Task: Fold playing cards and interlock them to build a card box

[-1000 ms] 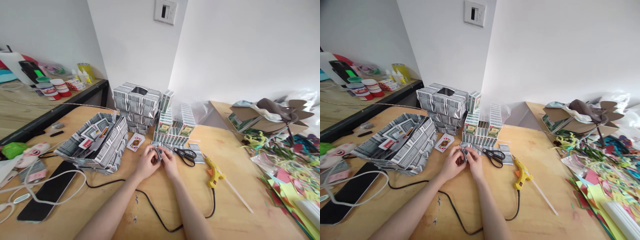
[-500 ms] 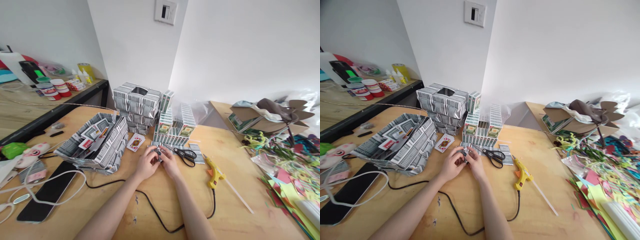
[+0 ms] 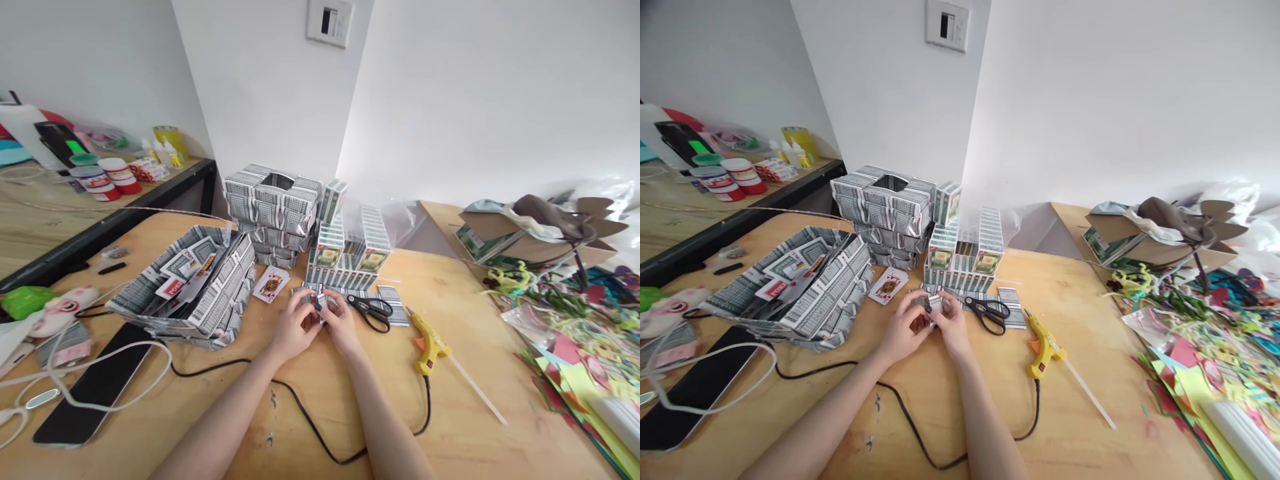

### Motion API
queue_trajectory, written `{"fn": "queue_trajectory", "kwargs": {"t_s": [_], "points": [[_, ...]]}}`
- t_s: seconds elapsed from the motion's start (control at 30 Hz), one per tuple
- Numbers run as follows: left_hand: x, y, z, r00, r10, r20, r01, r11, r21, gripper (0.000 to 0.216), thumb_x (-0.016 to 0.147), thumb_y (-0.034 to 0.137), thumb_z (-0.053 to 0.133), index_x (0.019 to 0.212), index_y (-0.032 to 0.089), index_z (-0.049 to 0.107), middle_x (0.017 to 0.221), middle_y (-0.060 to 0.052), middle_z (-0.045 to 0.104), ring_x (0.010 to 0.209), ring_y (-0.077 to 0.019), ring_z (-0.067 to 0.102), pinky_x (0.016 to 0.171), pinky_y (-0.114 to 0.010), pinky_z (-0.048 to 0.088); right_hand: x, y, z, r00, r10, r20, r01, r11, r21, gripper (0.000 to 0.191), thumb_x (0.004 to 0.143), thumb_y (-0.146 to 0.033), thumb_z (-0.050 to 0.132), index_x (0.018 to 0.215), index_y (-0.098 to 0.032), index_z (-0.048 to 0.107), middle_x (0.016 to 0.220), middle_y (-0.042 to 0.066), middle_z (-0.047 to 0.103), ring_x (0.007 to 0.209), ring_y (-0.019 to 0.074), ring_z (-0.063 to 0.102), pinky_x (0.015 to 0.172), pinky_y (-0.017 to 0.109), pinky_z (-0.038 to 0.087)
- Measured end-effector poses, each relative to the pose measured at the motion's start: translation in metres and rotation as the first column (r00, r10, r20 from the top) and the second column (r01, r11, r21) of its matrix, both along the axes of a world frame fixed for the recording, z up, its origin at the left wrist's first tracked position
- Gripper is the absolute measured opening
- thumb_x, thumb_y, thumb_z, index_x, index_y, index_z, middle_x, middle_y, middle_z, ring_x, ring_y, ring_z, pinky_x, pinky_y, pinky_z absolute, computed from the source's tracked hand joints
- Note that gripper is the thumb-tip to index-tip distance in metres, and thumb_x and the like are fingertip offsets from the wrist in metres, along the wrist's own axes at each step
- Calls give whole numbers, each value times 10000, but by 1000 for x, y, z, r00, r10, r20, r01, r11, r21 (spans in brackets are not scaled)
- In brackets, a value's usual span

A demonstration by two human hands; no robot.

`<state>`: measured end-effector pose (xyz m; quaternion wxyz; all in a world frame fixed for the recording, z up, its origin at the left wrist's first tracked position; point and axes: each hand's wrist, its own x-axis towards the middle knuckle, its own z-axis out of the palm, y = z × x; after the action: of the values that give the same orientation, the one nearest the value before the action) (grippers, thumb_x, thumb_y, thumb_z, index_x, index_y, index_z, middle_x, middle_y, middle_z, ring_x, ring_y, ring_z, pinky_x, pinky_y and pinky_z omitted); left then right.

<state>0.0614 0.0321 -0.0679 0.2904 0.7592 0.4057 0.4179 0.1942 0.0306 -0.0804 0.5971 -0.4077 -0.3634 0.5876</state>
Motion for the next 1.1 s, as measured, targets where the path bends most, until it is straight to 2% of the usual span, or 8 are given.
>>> {"fn": "queue_trajectory", "kwargs": {"t_s": [0.13, 0.2, 0.3, 0.47, 0.6, 0.7, 0.8, 1.1], "points": [[-2, 1, 0, 967, -117, 227, 170, 958, -230, 151, 719, 260, 552, 794, 177, 449, 960, -50, 493, 643, -101, 543, 596, -279, 500, -1, 0, 1, 998, -59, -26, 61, 996, 67, 458, 643, -259, 695, 1064, -243, 514, 849, 7, 644, 775, 164, 596, 756, 317, 447], [-2, 4, -2, 911, -130, 391, 294, 869, -398, 197, 757, 332, 514, 833, 189, 402, 786, 1, 510, 596, -110, 559, 557, -284, 510, 0, 0, 2, 996, -77, -43, 81, 993, 83, 529, 640, -250, 696, 1126, -244, 488, 912, 21, 639, 842, 180, 594, 809, 350, 436], [1, 10, -4, 853, -8, 521, 358, 737, -574, 288, 802, 440, 431, 950, 204, 360, 686, 26, 540, 550, -134, 590, 551, -325, 526, 0, -1, 4, 995, -99, -31, 102, 989, 103, 673, 627, -241, 699, 1235, -253, 411, 1009, 39, 622, 938, 201, 571, 865, 384, 412], [-1, 18, -2, 845, 60, 531, 387, 616, -686, 401, 795, 446, 453, 1117, 231, 348, 729, -6, 617, 573, -166, 631, 580, -348, 537, -2, -4, 6, 993, -54, 107, 40, 991, 125, 717, 617, -229, 698, 1264, -275, 394, 1124, 47, 577, 985, 213, 551, 881, 367, 414], [-8, 20, -1, 790, 36, 612, 493, 558, -668, 419, 776, 345, 530, 1143, 198, 389, 893, -57, 642, 742, -187, 646, 719, -391, 526, -4, -4, 2, 981, -54, 189, 26, 988, 152, 667, 609, -234, 702, 1224, -262, 444, 1237, 56, 499, 1085, 231, 494, 925, 364, 395], [-12, 22, -4, 740, 24, 672, 536, 582, -611, 403, 769, 292, 561, 1133, 177, 435, 1033, -86, 613, 914, -190, 608, 844, -396, 480, -4, -2, -2, 961, -136, 240, 93, 979, 183, 672, 602, -229, 708, 1220, -250, 444, 1225, 69, 502, 1105, 235, 482, 921, 373, 405], [-12, 26, -8, 761, 26, 648, 485, 641, -595, 445, 742, 254, 600, 1151, 174, 442, 1085, -93, 598, 983, -191, 580, 912, -412, 432, -4, -1, -8, 919, -236, 315, 180, 964, 197, 677, 589, -218, 716, 1209, -228, 445, 1212, 88, 502, 1098, 239, 485, 899, 385, 426], [-5, 29, -26, 885, 37, 464, 216, 850, -481, 544, 653, 69, 617, 1159, 175, 448, 1260, -118, 483, 1116, -207, 500, 957, -415, 406, -1, -1, -8, 979, -163, 125, 156, 986, 65, 546, 654, -184, 565, 1191, -187, 468, 1212, 95, 535, 1135, 250, 479, 875, 386, 447]]}}
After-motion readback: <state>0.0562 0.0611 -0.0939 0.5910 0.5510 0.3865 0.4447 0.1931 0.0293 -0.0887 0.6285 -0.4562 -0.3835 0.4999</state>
